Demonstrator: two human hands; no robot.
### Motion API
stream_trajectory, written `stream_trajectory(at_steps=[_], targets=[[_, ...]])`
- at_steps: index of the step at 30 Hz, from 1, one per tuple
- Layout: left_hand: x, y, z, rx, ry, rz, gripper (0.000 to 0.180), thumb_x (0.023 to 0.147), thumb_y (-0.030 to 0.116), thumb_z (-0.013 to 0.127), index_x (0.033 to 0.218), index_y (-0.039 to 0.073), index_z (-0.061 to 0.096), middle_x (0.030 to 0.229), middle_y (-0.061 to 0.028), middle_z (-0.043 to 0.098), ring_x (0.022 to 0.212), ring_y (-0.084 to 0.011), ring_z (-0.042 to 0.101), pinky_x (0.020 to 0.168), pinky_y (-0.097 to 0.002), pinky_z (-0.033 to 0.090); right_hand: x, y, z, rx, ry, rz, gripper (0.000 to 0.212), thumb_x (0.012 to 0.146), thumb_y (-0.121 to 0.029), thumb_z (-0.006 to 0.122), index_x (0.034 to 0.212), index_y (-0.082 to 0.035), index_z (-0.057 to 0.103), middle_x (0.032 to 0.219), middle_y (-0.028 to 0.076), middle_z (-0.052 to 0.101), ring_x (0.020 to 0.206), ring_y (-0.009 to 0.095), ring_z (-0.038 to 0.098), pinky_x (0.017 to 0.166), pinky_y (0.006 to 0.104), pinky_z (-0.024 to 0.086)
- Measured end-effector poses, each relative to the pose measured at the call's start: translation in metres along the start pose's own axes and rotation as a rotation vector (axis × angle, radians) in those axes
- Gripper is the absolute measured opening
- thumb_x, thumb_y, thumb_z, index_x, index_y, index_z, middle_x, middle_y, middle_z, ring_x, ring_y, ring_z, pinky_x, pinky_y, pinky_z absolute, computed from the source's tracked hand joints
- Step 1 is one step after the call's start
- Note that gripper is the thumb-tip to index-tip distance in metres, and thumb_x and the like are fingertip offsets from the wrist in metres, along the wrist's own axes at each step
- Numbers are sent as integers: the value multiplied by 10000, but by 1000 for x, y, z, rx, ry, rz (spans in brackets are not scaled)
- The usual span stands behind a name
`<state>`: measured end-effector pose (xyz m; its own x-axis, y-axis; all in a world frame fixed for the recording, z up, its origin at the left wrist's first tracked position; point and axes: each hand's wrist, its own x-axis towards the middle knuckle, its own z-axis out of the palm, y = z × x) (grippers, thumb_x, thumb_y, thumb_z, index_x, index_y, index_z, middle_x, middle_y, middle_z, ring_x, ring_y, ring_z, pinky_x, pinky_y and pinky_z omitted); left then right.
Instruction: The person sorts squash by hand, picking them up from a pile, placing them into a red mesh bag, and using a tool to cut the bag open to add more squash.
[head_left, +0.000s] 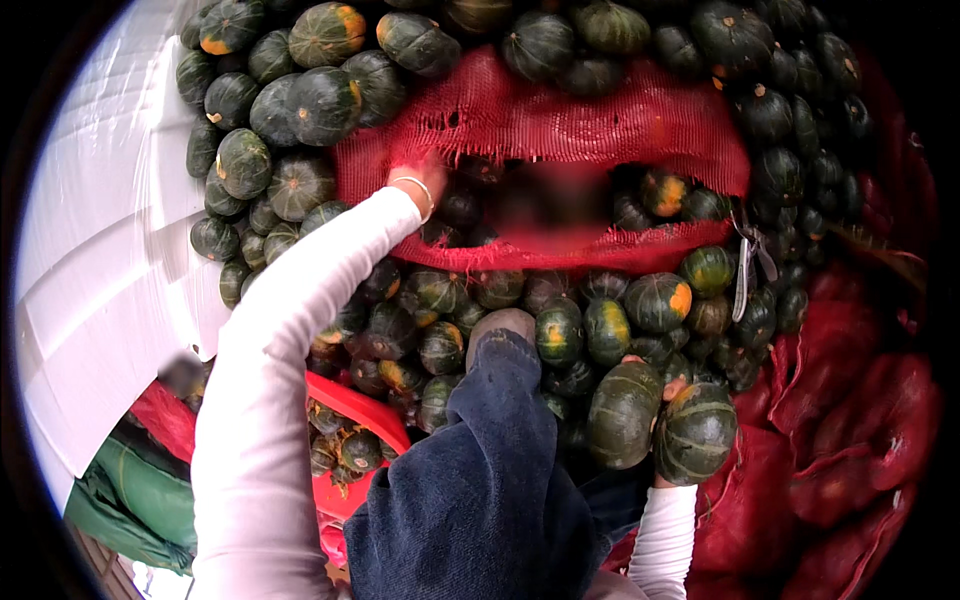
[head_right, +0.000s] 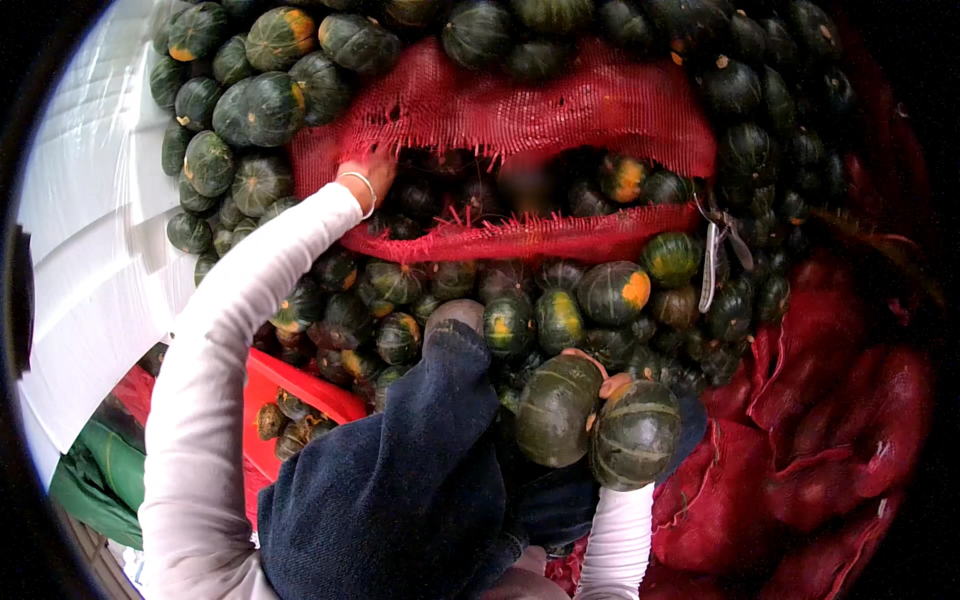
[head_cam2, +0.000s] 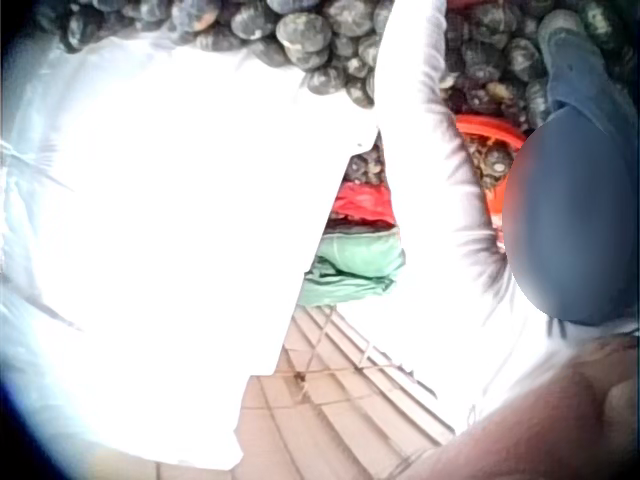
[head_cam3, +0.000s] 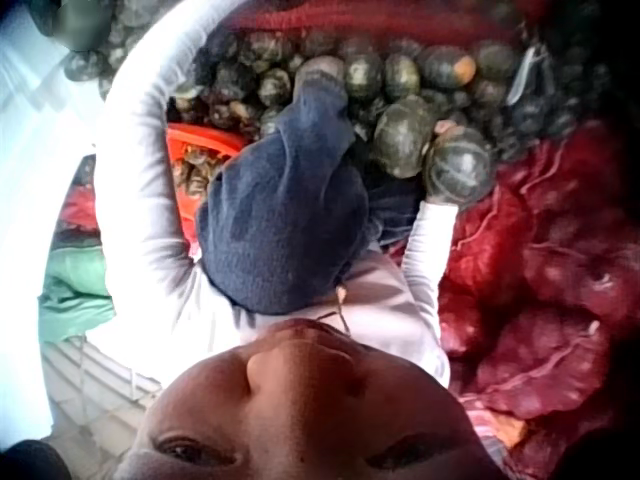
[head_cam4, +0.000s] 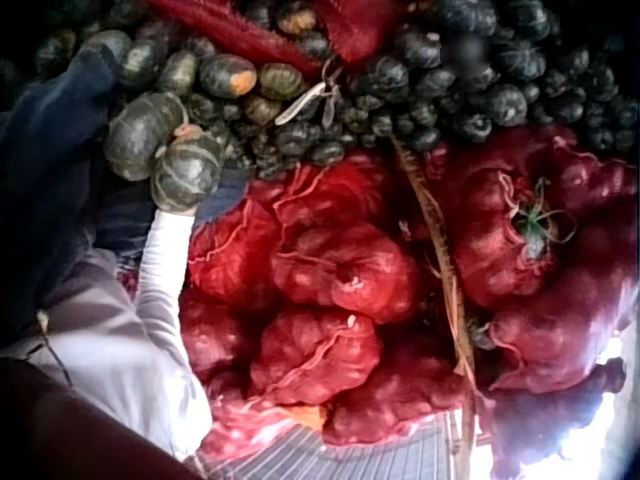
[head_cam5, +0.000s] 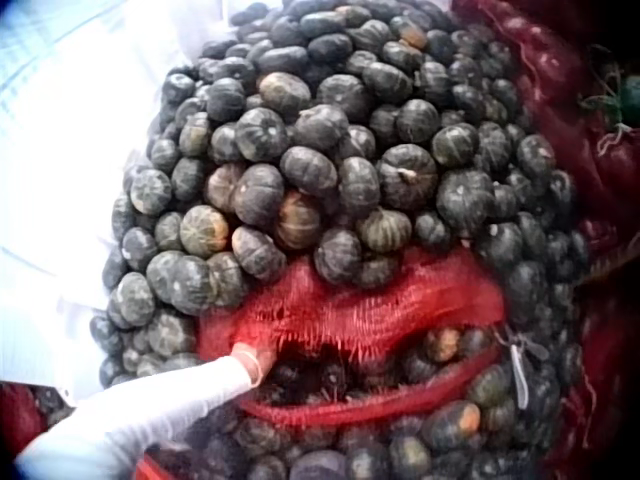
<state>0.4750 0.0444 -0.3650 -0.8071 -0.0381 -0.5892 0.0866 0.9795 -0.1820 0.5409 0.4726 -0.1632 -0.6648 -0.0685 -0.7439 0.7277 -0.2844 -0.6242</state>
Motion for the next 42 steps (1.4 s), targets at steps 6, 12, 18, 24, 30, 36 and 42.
stream_trajectory(at_steps=[6, 12, 18, 24, 30, 36, 42], targets=[[27, -23, 10, 179, -261, 71, 364, 826, 211, 561, 1149, 45, 536, 1036, -182, 633, 989, -327, 606, 820, -434, 499, 0, 4, -9, -17, -128, -148, 236, 857, -224, 559, 1008, -51, 501, 934, 126, 537, 826, 208, 533, 609, 249, 481], [23, 0, -1, 197, -193, 317, 420, 799, 228, 606, 1175, 58, 531, 1061, -173, 636, 1007, -336, 600, 836, -430, 498, 9, 2, -9, 231, -429, -30, 363, 848, -309, 553, 1062, -18, 518, 989, 163, 533, 812, 238, 549, 593, 304, 502], [31, 140, -86, -443, 277, 365, 507, 755, 222, 640, 1210, 69, 477, 1034, -169, 603, 965, -349, 581, 821, -429, 487, -1, -3, 15, 50, -408, -34, 620, 830, -563, 517, 985, 37, 542, 967, 119, 550, 759, 194, 580, 613, 283, 513], [110, 121, -148, -479, 330, 254, 233, 813, 189, 545, 957, 35, 645, 901, -218, 647, 820, -367, 626, 734, -437, 505, -19, -12, 6, 80, -405, 25, 706, 749, -602, 591, 986, 61, 551, 1025, 139, 531, 763, 216, 584, 647, 278, 525], [121, 91, -171, -863, 351, 354, 286, 808, 228, 576, 990, 16, 639, 905, -222, 646, 864, -382, 618, 766, -438, 493, -21, 1, -13, 87, -224, 127, 667, 742, -556, 611, 986, 61, 547, 1035, 133, 530, 764, 201, 588, 648, 282, 523], [95, 152, -117, -413, 380, 345, 657, 654, 145, 731, 1252, 145, 458, 1256, -152, 523, 1128, -343, 519, 935, -405, 445, 2, 14, -19, 106, -510, 161, 971, 594, -744, 647, 1067, 91, 501, 1093, 188, 525, 762, 267, 630, 653, 332, 539], [102, 155, -119, -741, 259, 336, 716, 598, 251, 779, 1247, 121, 503, 1171, -166, 583, 1062, -334, 563, 913, -420, 454, -3, 10, -27, 211, -461, 204, 904, 545, -618, 704, 1114, 63, 531, 1293, 240, 400, 861, 262, 628, 749, 335, 528]])
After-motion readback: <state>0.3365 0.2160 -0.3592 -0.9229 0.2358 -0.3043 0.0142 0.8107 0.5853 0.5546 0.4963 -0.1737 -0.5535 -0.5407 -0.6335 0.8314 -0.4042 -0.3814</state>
